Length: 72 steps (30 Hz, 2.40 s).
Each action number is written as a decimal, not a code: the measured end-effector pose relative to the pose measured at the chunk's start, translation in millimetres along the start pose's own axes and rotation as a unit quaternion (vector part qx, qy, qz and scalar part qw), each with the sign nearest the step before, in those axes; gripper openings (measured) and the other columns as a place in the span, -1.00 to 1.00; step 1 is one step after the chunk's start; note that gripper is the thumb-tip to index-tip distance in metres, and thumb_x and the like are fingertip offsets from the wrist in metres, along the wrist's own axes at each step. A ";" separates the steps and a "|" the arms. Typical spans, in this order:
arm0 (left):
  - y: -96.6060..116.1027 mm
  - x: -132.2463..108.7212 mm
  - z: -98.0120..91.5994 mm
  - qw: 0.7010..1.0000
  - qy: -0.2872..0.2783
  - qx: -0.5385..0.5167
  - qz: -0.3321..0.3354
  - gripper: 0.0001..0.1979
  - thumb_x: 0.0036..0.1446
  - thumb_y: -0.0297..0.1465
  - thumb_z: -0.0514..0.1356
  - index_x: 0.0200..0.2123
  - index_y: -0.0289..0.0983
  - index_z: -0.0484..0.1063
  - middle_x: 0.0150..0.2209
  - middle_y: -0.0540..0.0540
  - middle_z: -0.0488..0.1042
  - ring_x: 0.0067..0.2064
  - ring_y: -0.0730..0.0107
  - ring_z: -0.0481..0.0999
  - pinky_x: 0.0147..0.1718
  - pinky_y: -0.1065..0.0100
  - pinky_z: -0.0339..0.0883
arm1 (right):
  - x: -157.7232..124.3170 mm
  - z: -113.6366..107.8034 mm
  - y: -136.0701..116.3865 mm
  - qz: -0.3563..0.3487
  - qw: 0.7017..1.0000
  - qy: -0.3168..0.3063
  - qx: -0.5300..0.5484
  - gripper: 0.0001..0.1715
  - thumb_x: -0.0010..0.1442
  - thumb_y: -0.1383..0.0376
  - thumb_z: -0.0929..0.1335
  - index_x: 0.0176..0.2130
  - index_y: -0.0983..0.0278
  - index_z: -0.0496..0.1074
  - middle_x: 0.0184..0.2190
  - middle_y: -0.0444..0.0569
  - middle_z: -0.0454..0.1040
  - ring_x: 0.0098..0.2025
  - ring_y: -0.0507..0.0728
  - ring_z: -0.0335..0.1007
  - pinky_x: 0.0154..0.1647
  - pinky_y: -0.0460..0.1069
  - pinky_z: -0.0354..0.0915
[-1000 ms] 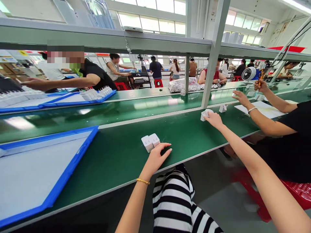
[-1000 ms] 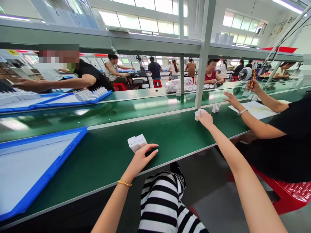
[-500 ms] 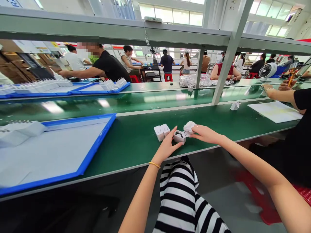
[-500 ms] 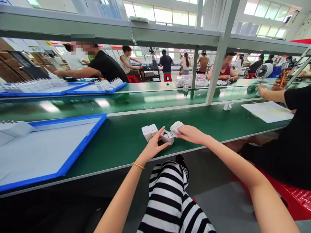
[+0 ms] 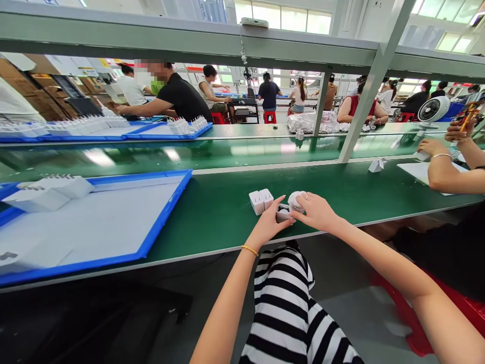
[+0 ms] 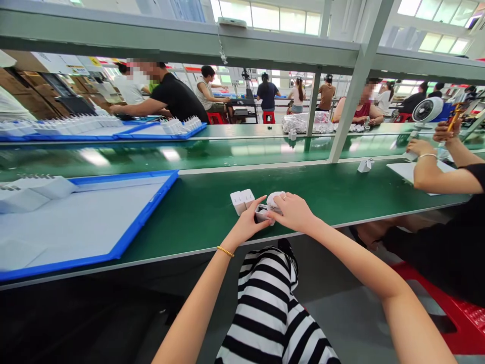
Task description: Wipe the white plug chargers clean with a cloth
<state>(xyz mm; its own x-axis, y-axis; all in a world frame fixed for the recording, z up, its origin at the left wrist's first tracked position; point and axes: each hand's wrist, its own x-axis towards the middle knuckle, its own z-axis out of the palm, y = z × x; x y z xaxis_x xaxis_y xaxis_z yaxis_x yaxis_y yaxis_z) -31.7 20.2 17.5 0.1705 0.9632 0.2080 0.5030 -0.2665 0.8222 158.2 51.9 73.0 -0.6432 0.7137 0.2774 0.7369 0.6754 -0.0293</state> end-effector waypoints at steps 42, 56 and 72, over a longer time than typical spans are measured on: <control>6.0 -4.4 6.2 0.988 0.041 0.099 0.115 -0.52 0.04 -0.21 0.31 0.04 -0.19 0.40 0.17 -0.14 0.39 0.07 0.13 0.49 0.00 0.22 0.42 | 9.4 -7.0 11.1 -0.248 0.957 -0.009 -0.150 -0.65 0.16 0.63 0.19 -0.23 0.26 0.37 -0.36 0.01 0.44 -0.28 0.16 0.21 -0.29 0.02 -0.04; 7.8 -1.4 5.7 0.963 0.076 0.166 0.198 -0.68 0.10 -0.21 0.29 -0.10 -0.20 0.49 -0.12 -0.12 0.57 -0.04 0.12 0.49 0.04 0.06 0.36 | 9.9 -9.5 11.6 -0.259 0.957 -0.021 -0.131 -0.67 0.15 0.63 0.20 -0.27 0.25 0.34 -0.42 -0.03 0.42 -0.32 0.15 0.19 -0.32 0.01 -0.07; 6.2 -3.7 11.4 0.951 0.161 0.237 0.115 -0.61 0.24 -0.20 0.16 0.06 -0.26 0.45 0.08 -0.27 0.49 0.09 -0.03 0.45 0.11 -0.01 0.29 | 28.6 1.3 18.0 -0.172 0.969 -0.018 -0.174 -0.70 0.26 0.55 0.17 -0.17 0.26 0.37 -0.26 0.06 0.48 -0.29 0.15 0.27 -0.29 0.01 -0.02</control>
<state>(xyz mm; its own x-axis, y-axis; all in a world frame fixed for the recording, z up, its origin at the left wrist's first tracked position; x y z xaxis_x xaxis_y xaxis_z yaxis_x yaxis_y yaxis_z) -19.6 14.6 15.8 0.0924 0.8182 0.5674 0.8217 -0.3846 0.4207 152.7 84.7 79.2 -0.8659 0.4668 0.1800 0.4986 0.7759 0.3864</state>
